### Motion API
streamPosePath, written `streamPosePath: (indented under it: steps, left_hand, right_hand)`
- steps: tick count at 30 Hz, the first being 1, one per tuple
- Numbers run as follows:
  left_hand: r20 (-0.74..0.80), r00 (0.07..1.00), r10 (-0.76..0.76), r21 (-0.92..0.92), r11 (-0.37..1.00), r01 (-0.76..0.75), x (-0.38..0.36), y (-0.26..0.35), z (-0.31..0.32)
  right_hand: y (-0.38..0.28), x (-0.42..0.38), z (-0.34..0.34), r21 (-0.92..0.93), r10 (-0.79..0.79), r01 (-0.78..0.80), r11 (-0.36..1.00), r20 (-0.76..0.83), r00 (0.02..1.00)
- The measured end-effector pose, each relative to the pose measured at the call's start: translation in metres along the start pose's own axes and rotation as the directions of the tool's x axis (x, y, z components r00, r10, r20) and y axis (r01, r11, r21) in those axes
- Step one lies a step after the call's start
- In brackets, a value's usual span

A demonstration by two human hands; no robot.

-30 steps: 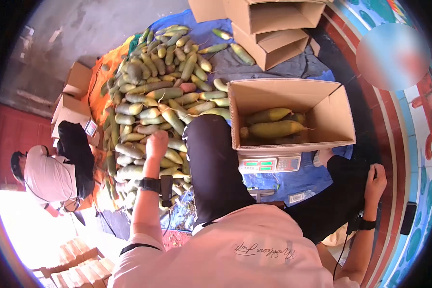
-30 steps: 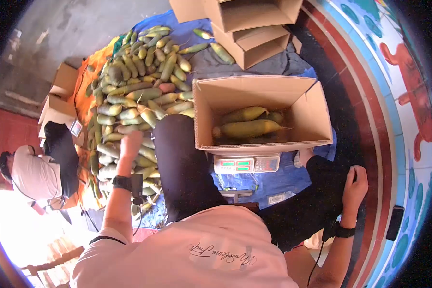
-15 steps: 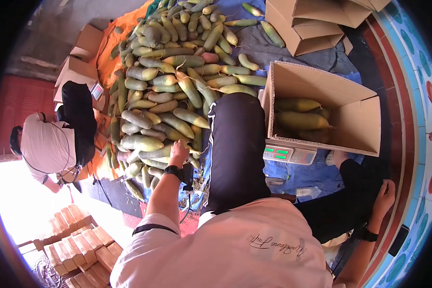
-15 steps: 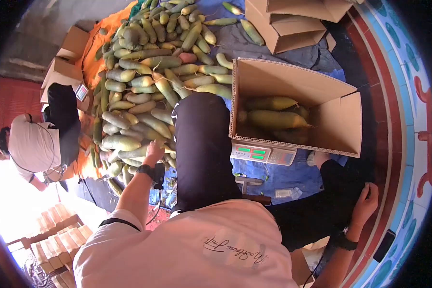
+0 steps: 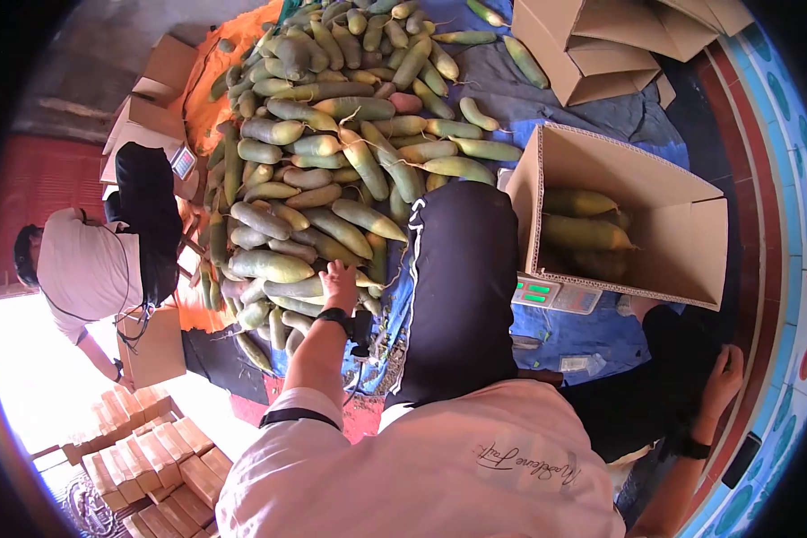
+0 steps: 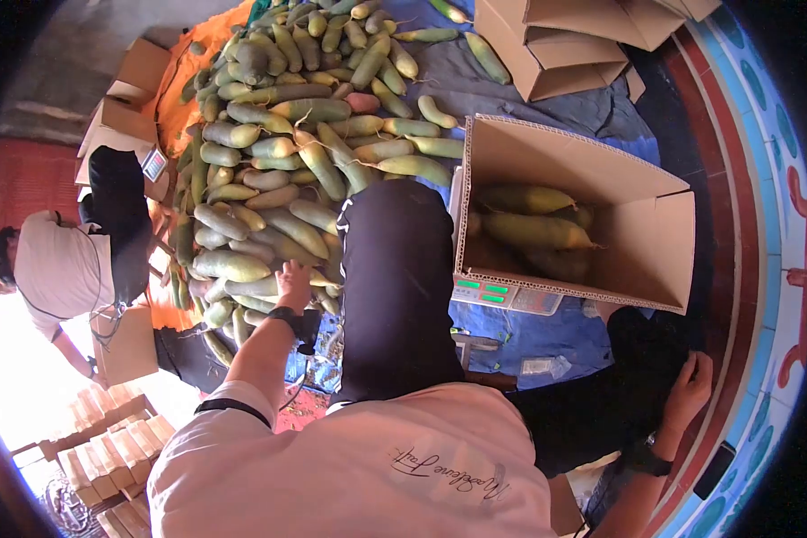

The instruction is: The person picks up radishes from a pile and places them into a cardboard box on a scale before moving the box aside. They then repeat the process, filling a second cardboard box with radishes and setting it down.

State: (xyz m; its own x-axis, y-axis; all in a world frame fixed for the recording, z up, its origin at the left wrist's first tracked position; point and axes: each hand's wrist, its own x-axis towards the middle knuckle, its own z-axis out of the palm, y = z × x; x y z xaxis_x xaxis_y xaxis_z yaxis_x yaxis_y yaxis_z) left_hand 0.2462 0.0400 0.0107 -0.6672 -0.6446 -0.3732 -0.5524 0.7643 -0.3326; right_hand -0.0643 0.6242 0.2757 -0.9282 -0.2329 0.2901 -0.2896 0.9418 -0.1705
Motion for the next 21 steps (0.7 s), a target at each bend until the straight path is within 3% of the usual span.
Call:
streamPosePath:
  steps: [4,6,8,12,14,15,16,18,19,20,21]
  left_hand:
    - [0.015,1.0,0.0,-0.07,0.998,0.001,0.005,0.005,0.016]
    - [0.137,0.99,0.022,-0.09,0.996,-0.01,0.002,0.006,0.014]
    - [0.122,0.992,0.04,-0.102,0.994,-0.028,-0.004,0.0,0.001]
    - [0.013,1.0,0.003,-0.165,0.986,-0.001,-0.004,-0.018,-0.016]
    - [-0.111,0.986,-0.126,-0.27,0.959,0.092,0.004,-0.034,-0.023]
    - [-0.177,0.982,-0.072,-0.12,0.991,0.051,0.012,-0.05,-0.01]
    - [-0.224,0.97,-0.09,-0.189,0.981,0.048,0.01,-0.057,-0.029]
    - [-0.109,0.904,-0.413,-0.619,0.74,0.263,0.0,-0.06,-0.075]
    - [-0.117,0.9,-0.419,-0.618,0.74,0.264,0.004,-0.07,-0.062]
    - [-0.513,0.818,-0.261,-0.284,0.95,0.125,0.011,-0.088,-0.038]
    - [-0.765,0.643,0.044,0.132,0.987,0.09,0.014,-0.098,-0.025]
  right_hand:
    - [0.001,0.002,0.0,-0.023,0.017,-0.016,1.0,0.018,1.0]
    - [0.002,0.002,0.001,-0.005,0.007,-0.007,1.0,0.01,1.0]
    - [0.001,0.003,0.003,0.025,-0.001,0.001,1.0,-0.002,1.0]
    - [-0.004,0.003,0.002,0.017,-0.036,0.036,0.999,-0.007,0.999]
    - [-0.004,0.004,0.003,0.03,-0.039,0.039,0.999,-0.007,0.999]
    - [-0.005,0.004,0.003,0.021,-0.058,0.058,0.998,-0.016,0.998]
    - [-0.004,0.005,0.004,0.013,-0.078,0.078,0.997,-0.027,0.997]
    - [-0.003,0.005,0.006,0.025,-0.087,0.088,0.996,-0.045,0.995]
    - [-0.003,0.005,0.007,0.028,-0.097,0.099,0.995,-0.057,0.994]
    - [-0.003,0.006,0.008,0.037,-0.098,0.1,0.994,-0.062,0.993]
    - [-0.003,0.006,0.007,0.046,-0.097,0.1,0.994,-0.062,0.993]
